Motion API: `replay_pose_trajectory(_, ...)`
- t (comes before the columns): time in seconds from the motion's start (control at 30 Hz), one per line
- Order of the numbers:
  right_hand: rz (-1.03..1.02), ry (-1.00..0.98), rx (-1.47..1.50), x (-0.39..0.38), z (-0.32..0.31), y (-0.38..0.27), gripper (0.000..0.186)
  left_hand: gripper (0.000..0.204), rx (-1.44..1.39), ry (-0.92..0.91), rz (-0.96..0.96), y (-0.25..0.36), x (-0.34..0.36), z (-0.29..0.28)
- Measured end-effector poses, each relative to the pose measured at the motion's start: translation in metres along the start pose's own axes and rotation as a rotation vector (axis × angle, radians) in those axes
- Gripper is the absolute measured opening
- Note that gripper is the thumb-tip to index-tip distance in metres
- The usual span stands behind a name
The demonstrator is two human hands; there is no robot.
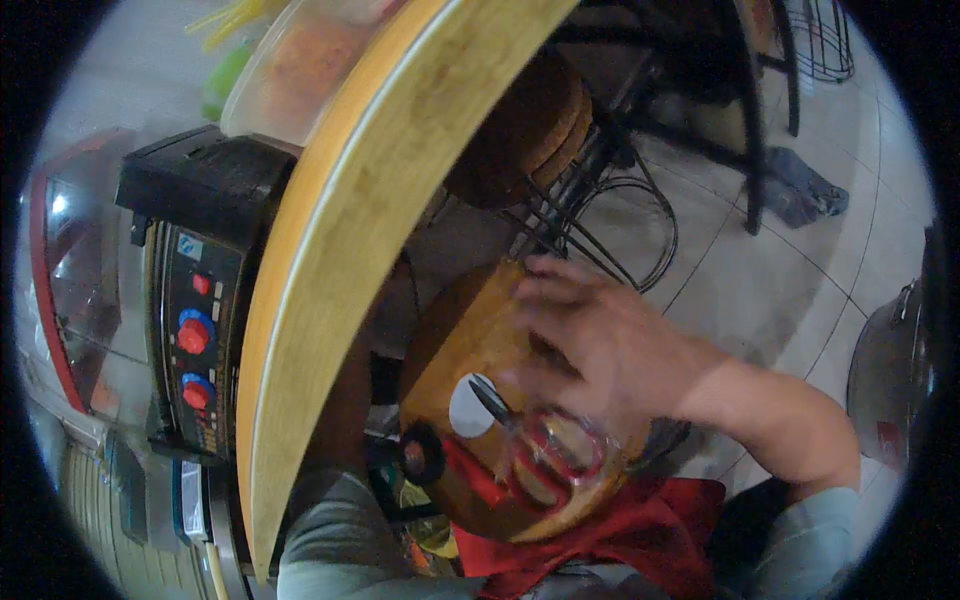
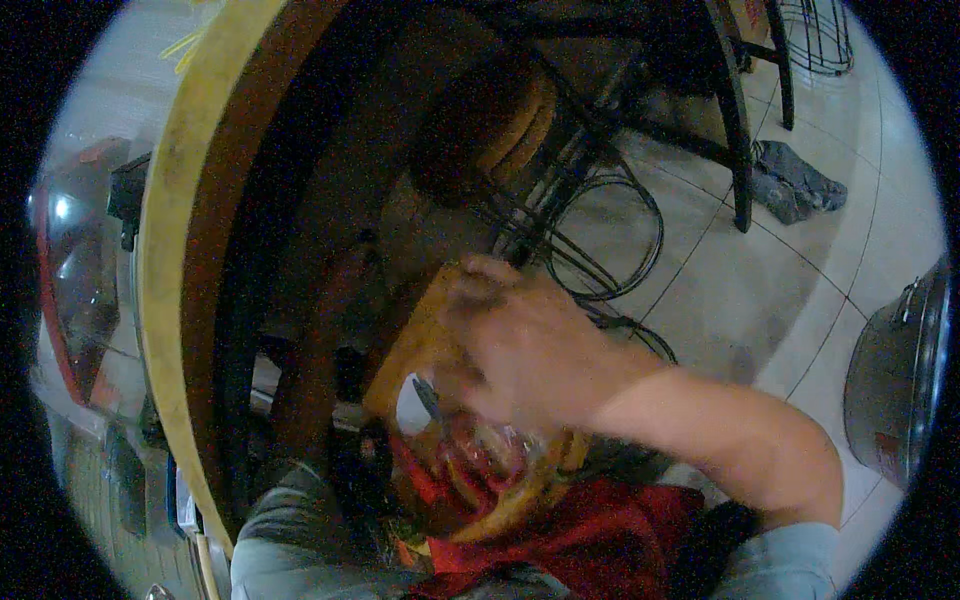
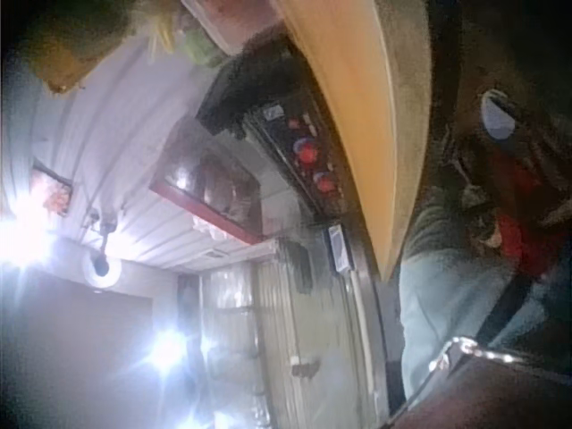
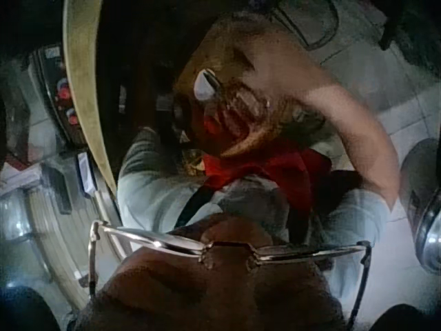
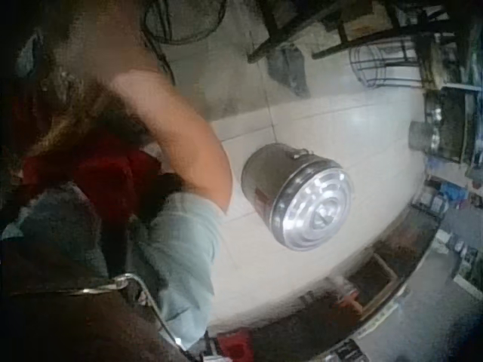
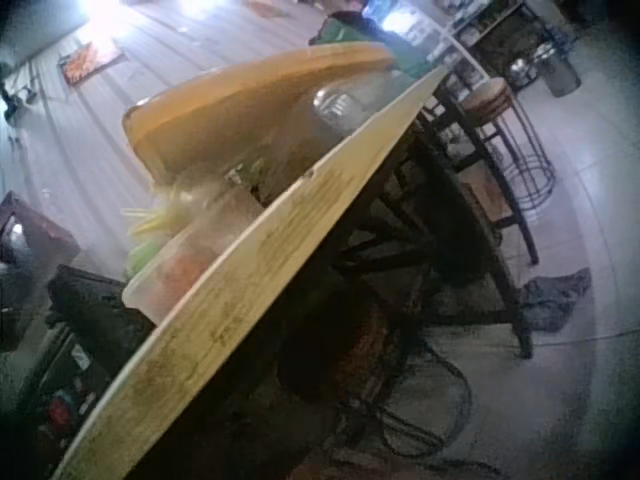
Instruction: The person sits on the floor and uses scissors to cut a roll of electrical tape, then wraps the tape around a damaged section of a black electrical cord. After securing the tape, the person uses scissors to cut the tape and places the tools on a nearby stool.
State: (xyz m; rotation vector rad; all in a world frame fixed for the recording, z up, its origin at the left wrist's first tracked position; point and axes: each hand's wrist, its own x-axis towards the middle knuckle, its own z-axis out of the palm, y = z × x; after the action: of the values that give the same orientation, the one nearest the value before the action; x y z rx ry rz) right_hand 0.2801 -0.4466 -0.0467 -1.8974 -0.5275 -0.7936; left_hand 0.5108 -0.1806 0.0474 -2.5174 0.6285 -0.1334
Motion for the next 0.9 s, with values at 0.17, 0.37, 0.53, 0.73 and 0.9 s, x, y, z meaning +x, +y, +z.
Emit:
replay_pose_trajectory(0.17,-0.025,-0.022,0.098,-0.01,-0.015,-0.016,0.029,0.046,-0.069,0.025,0.045,0.023,0.024,0.004)
replay_pose_trajectory(0.37,0.08,-0.039,0.1,-0.022,-0.016,-0.03,0.023,0.047,-0.118,0.059,0.116,0.043,0.039,0.015)
replay_pose_trajectory(0.53,0.041,-0.069,0.152,-0.026,-0.007,-0.037,0.026,0.047,-0.108,0.061,0.073,0.023,0.009,0.01)
replay_pose_trajectory(0.73,0.045,-0.025,0.164,-0.023,-0.009,-0.039,0.025,0.047,-0.115,0.067,0.071,0.021,0.004,0.01)
replay_pose_trajectory(0.9,0.023,0.012,0.134,-0.022,-0.011,-0.038,0.026,0.048,-0.13,0.07,0.068,0.02,0.004,0.016)
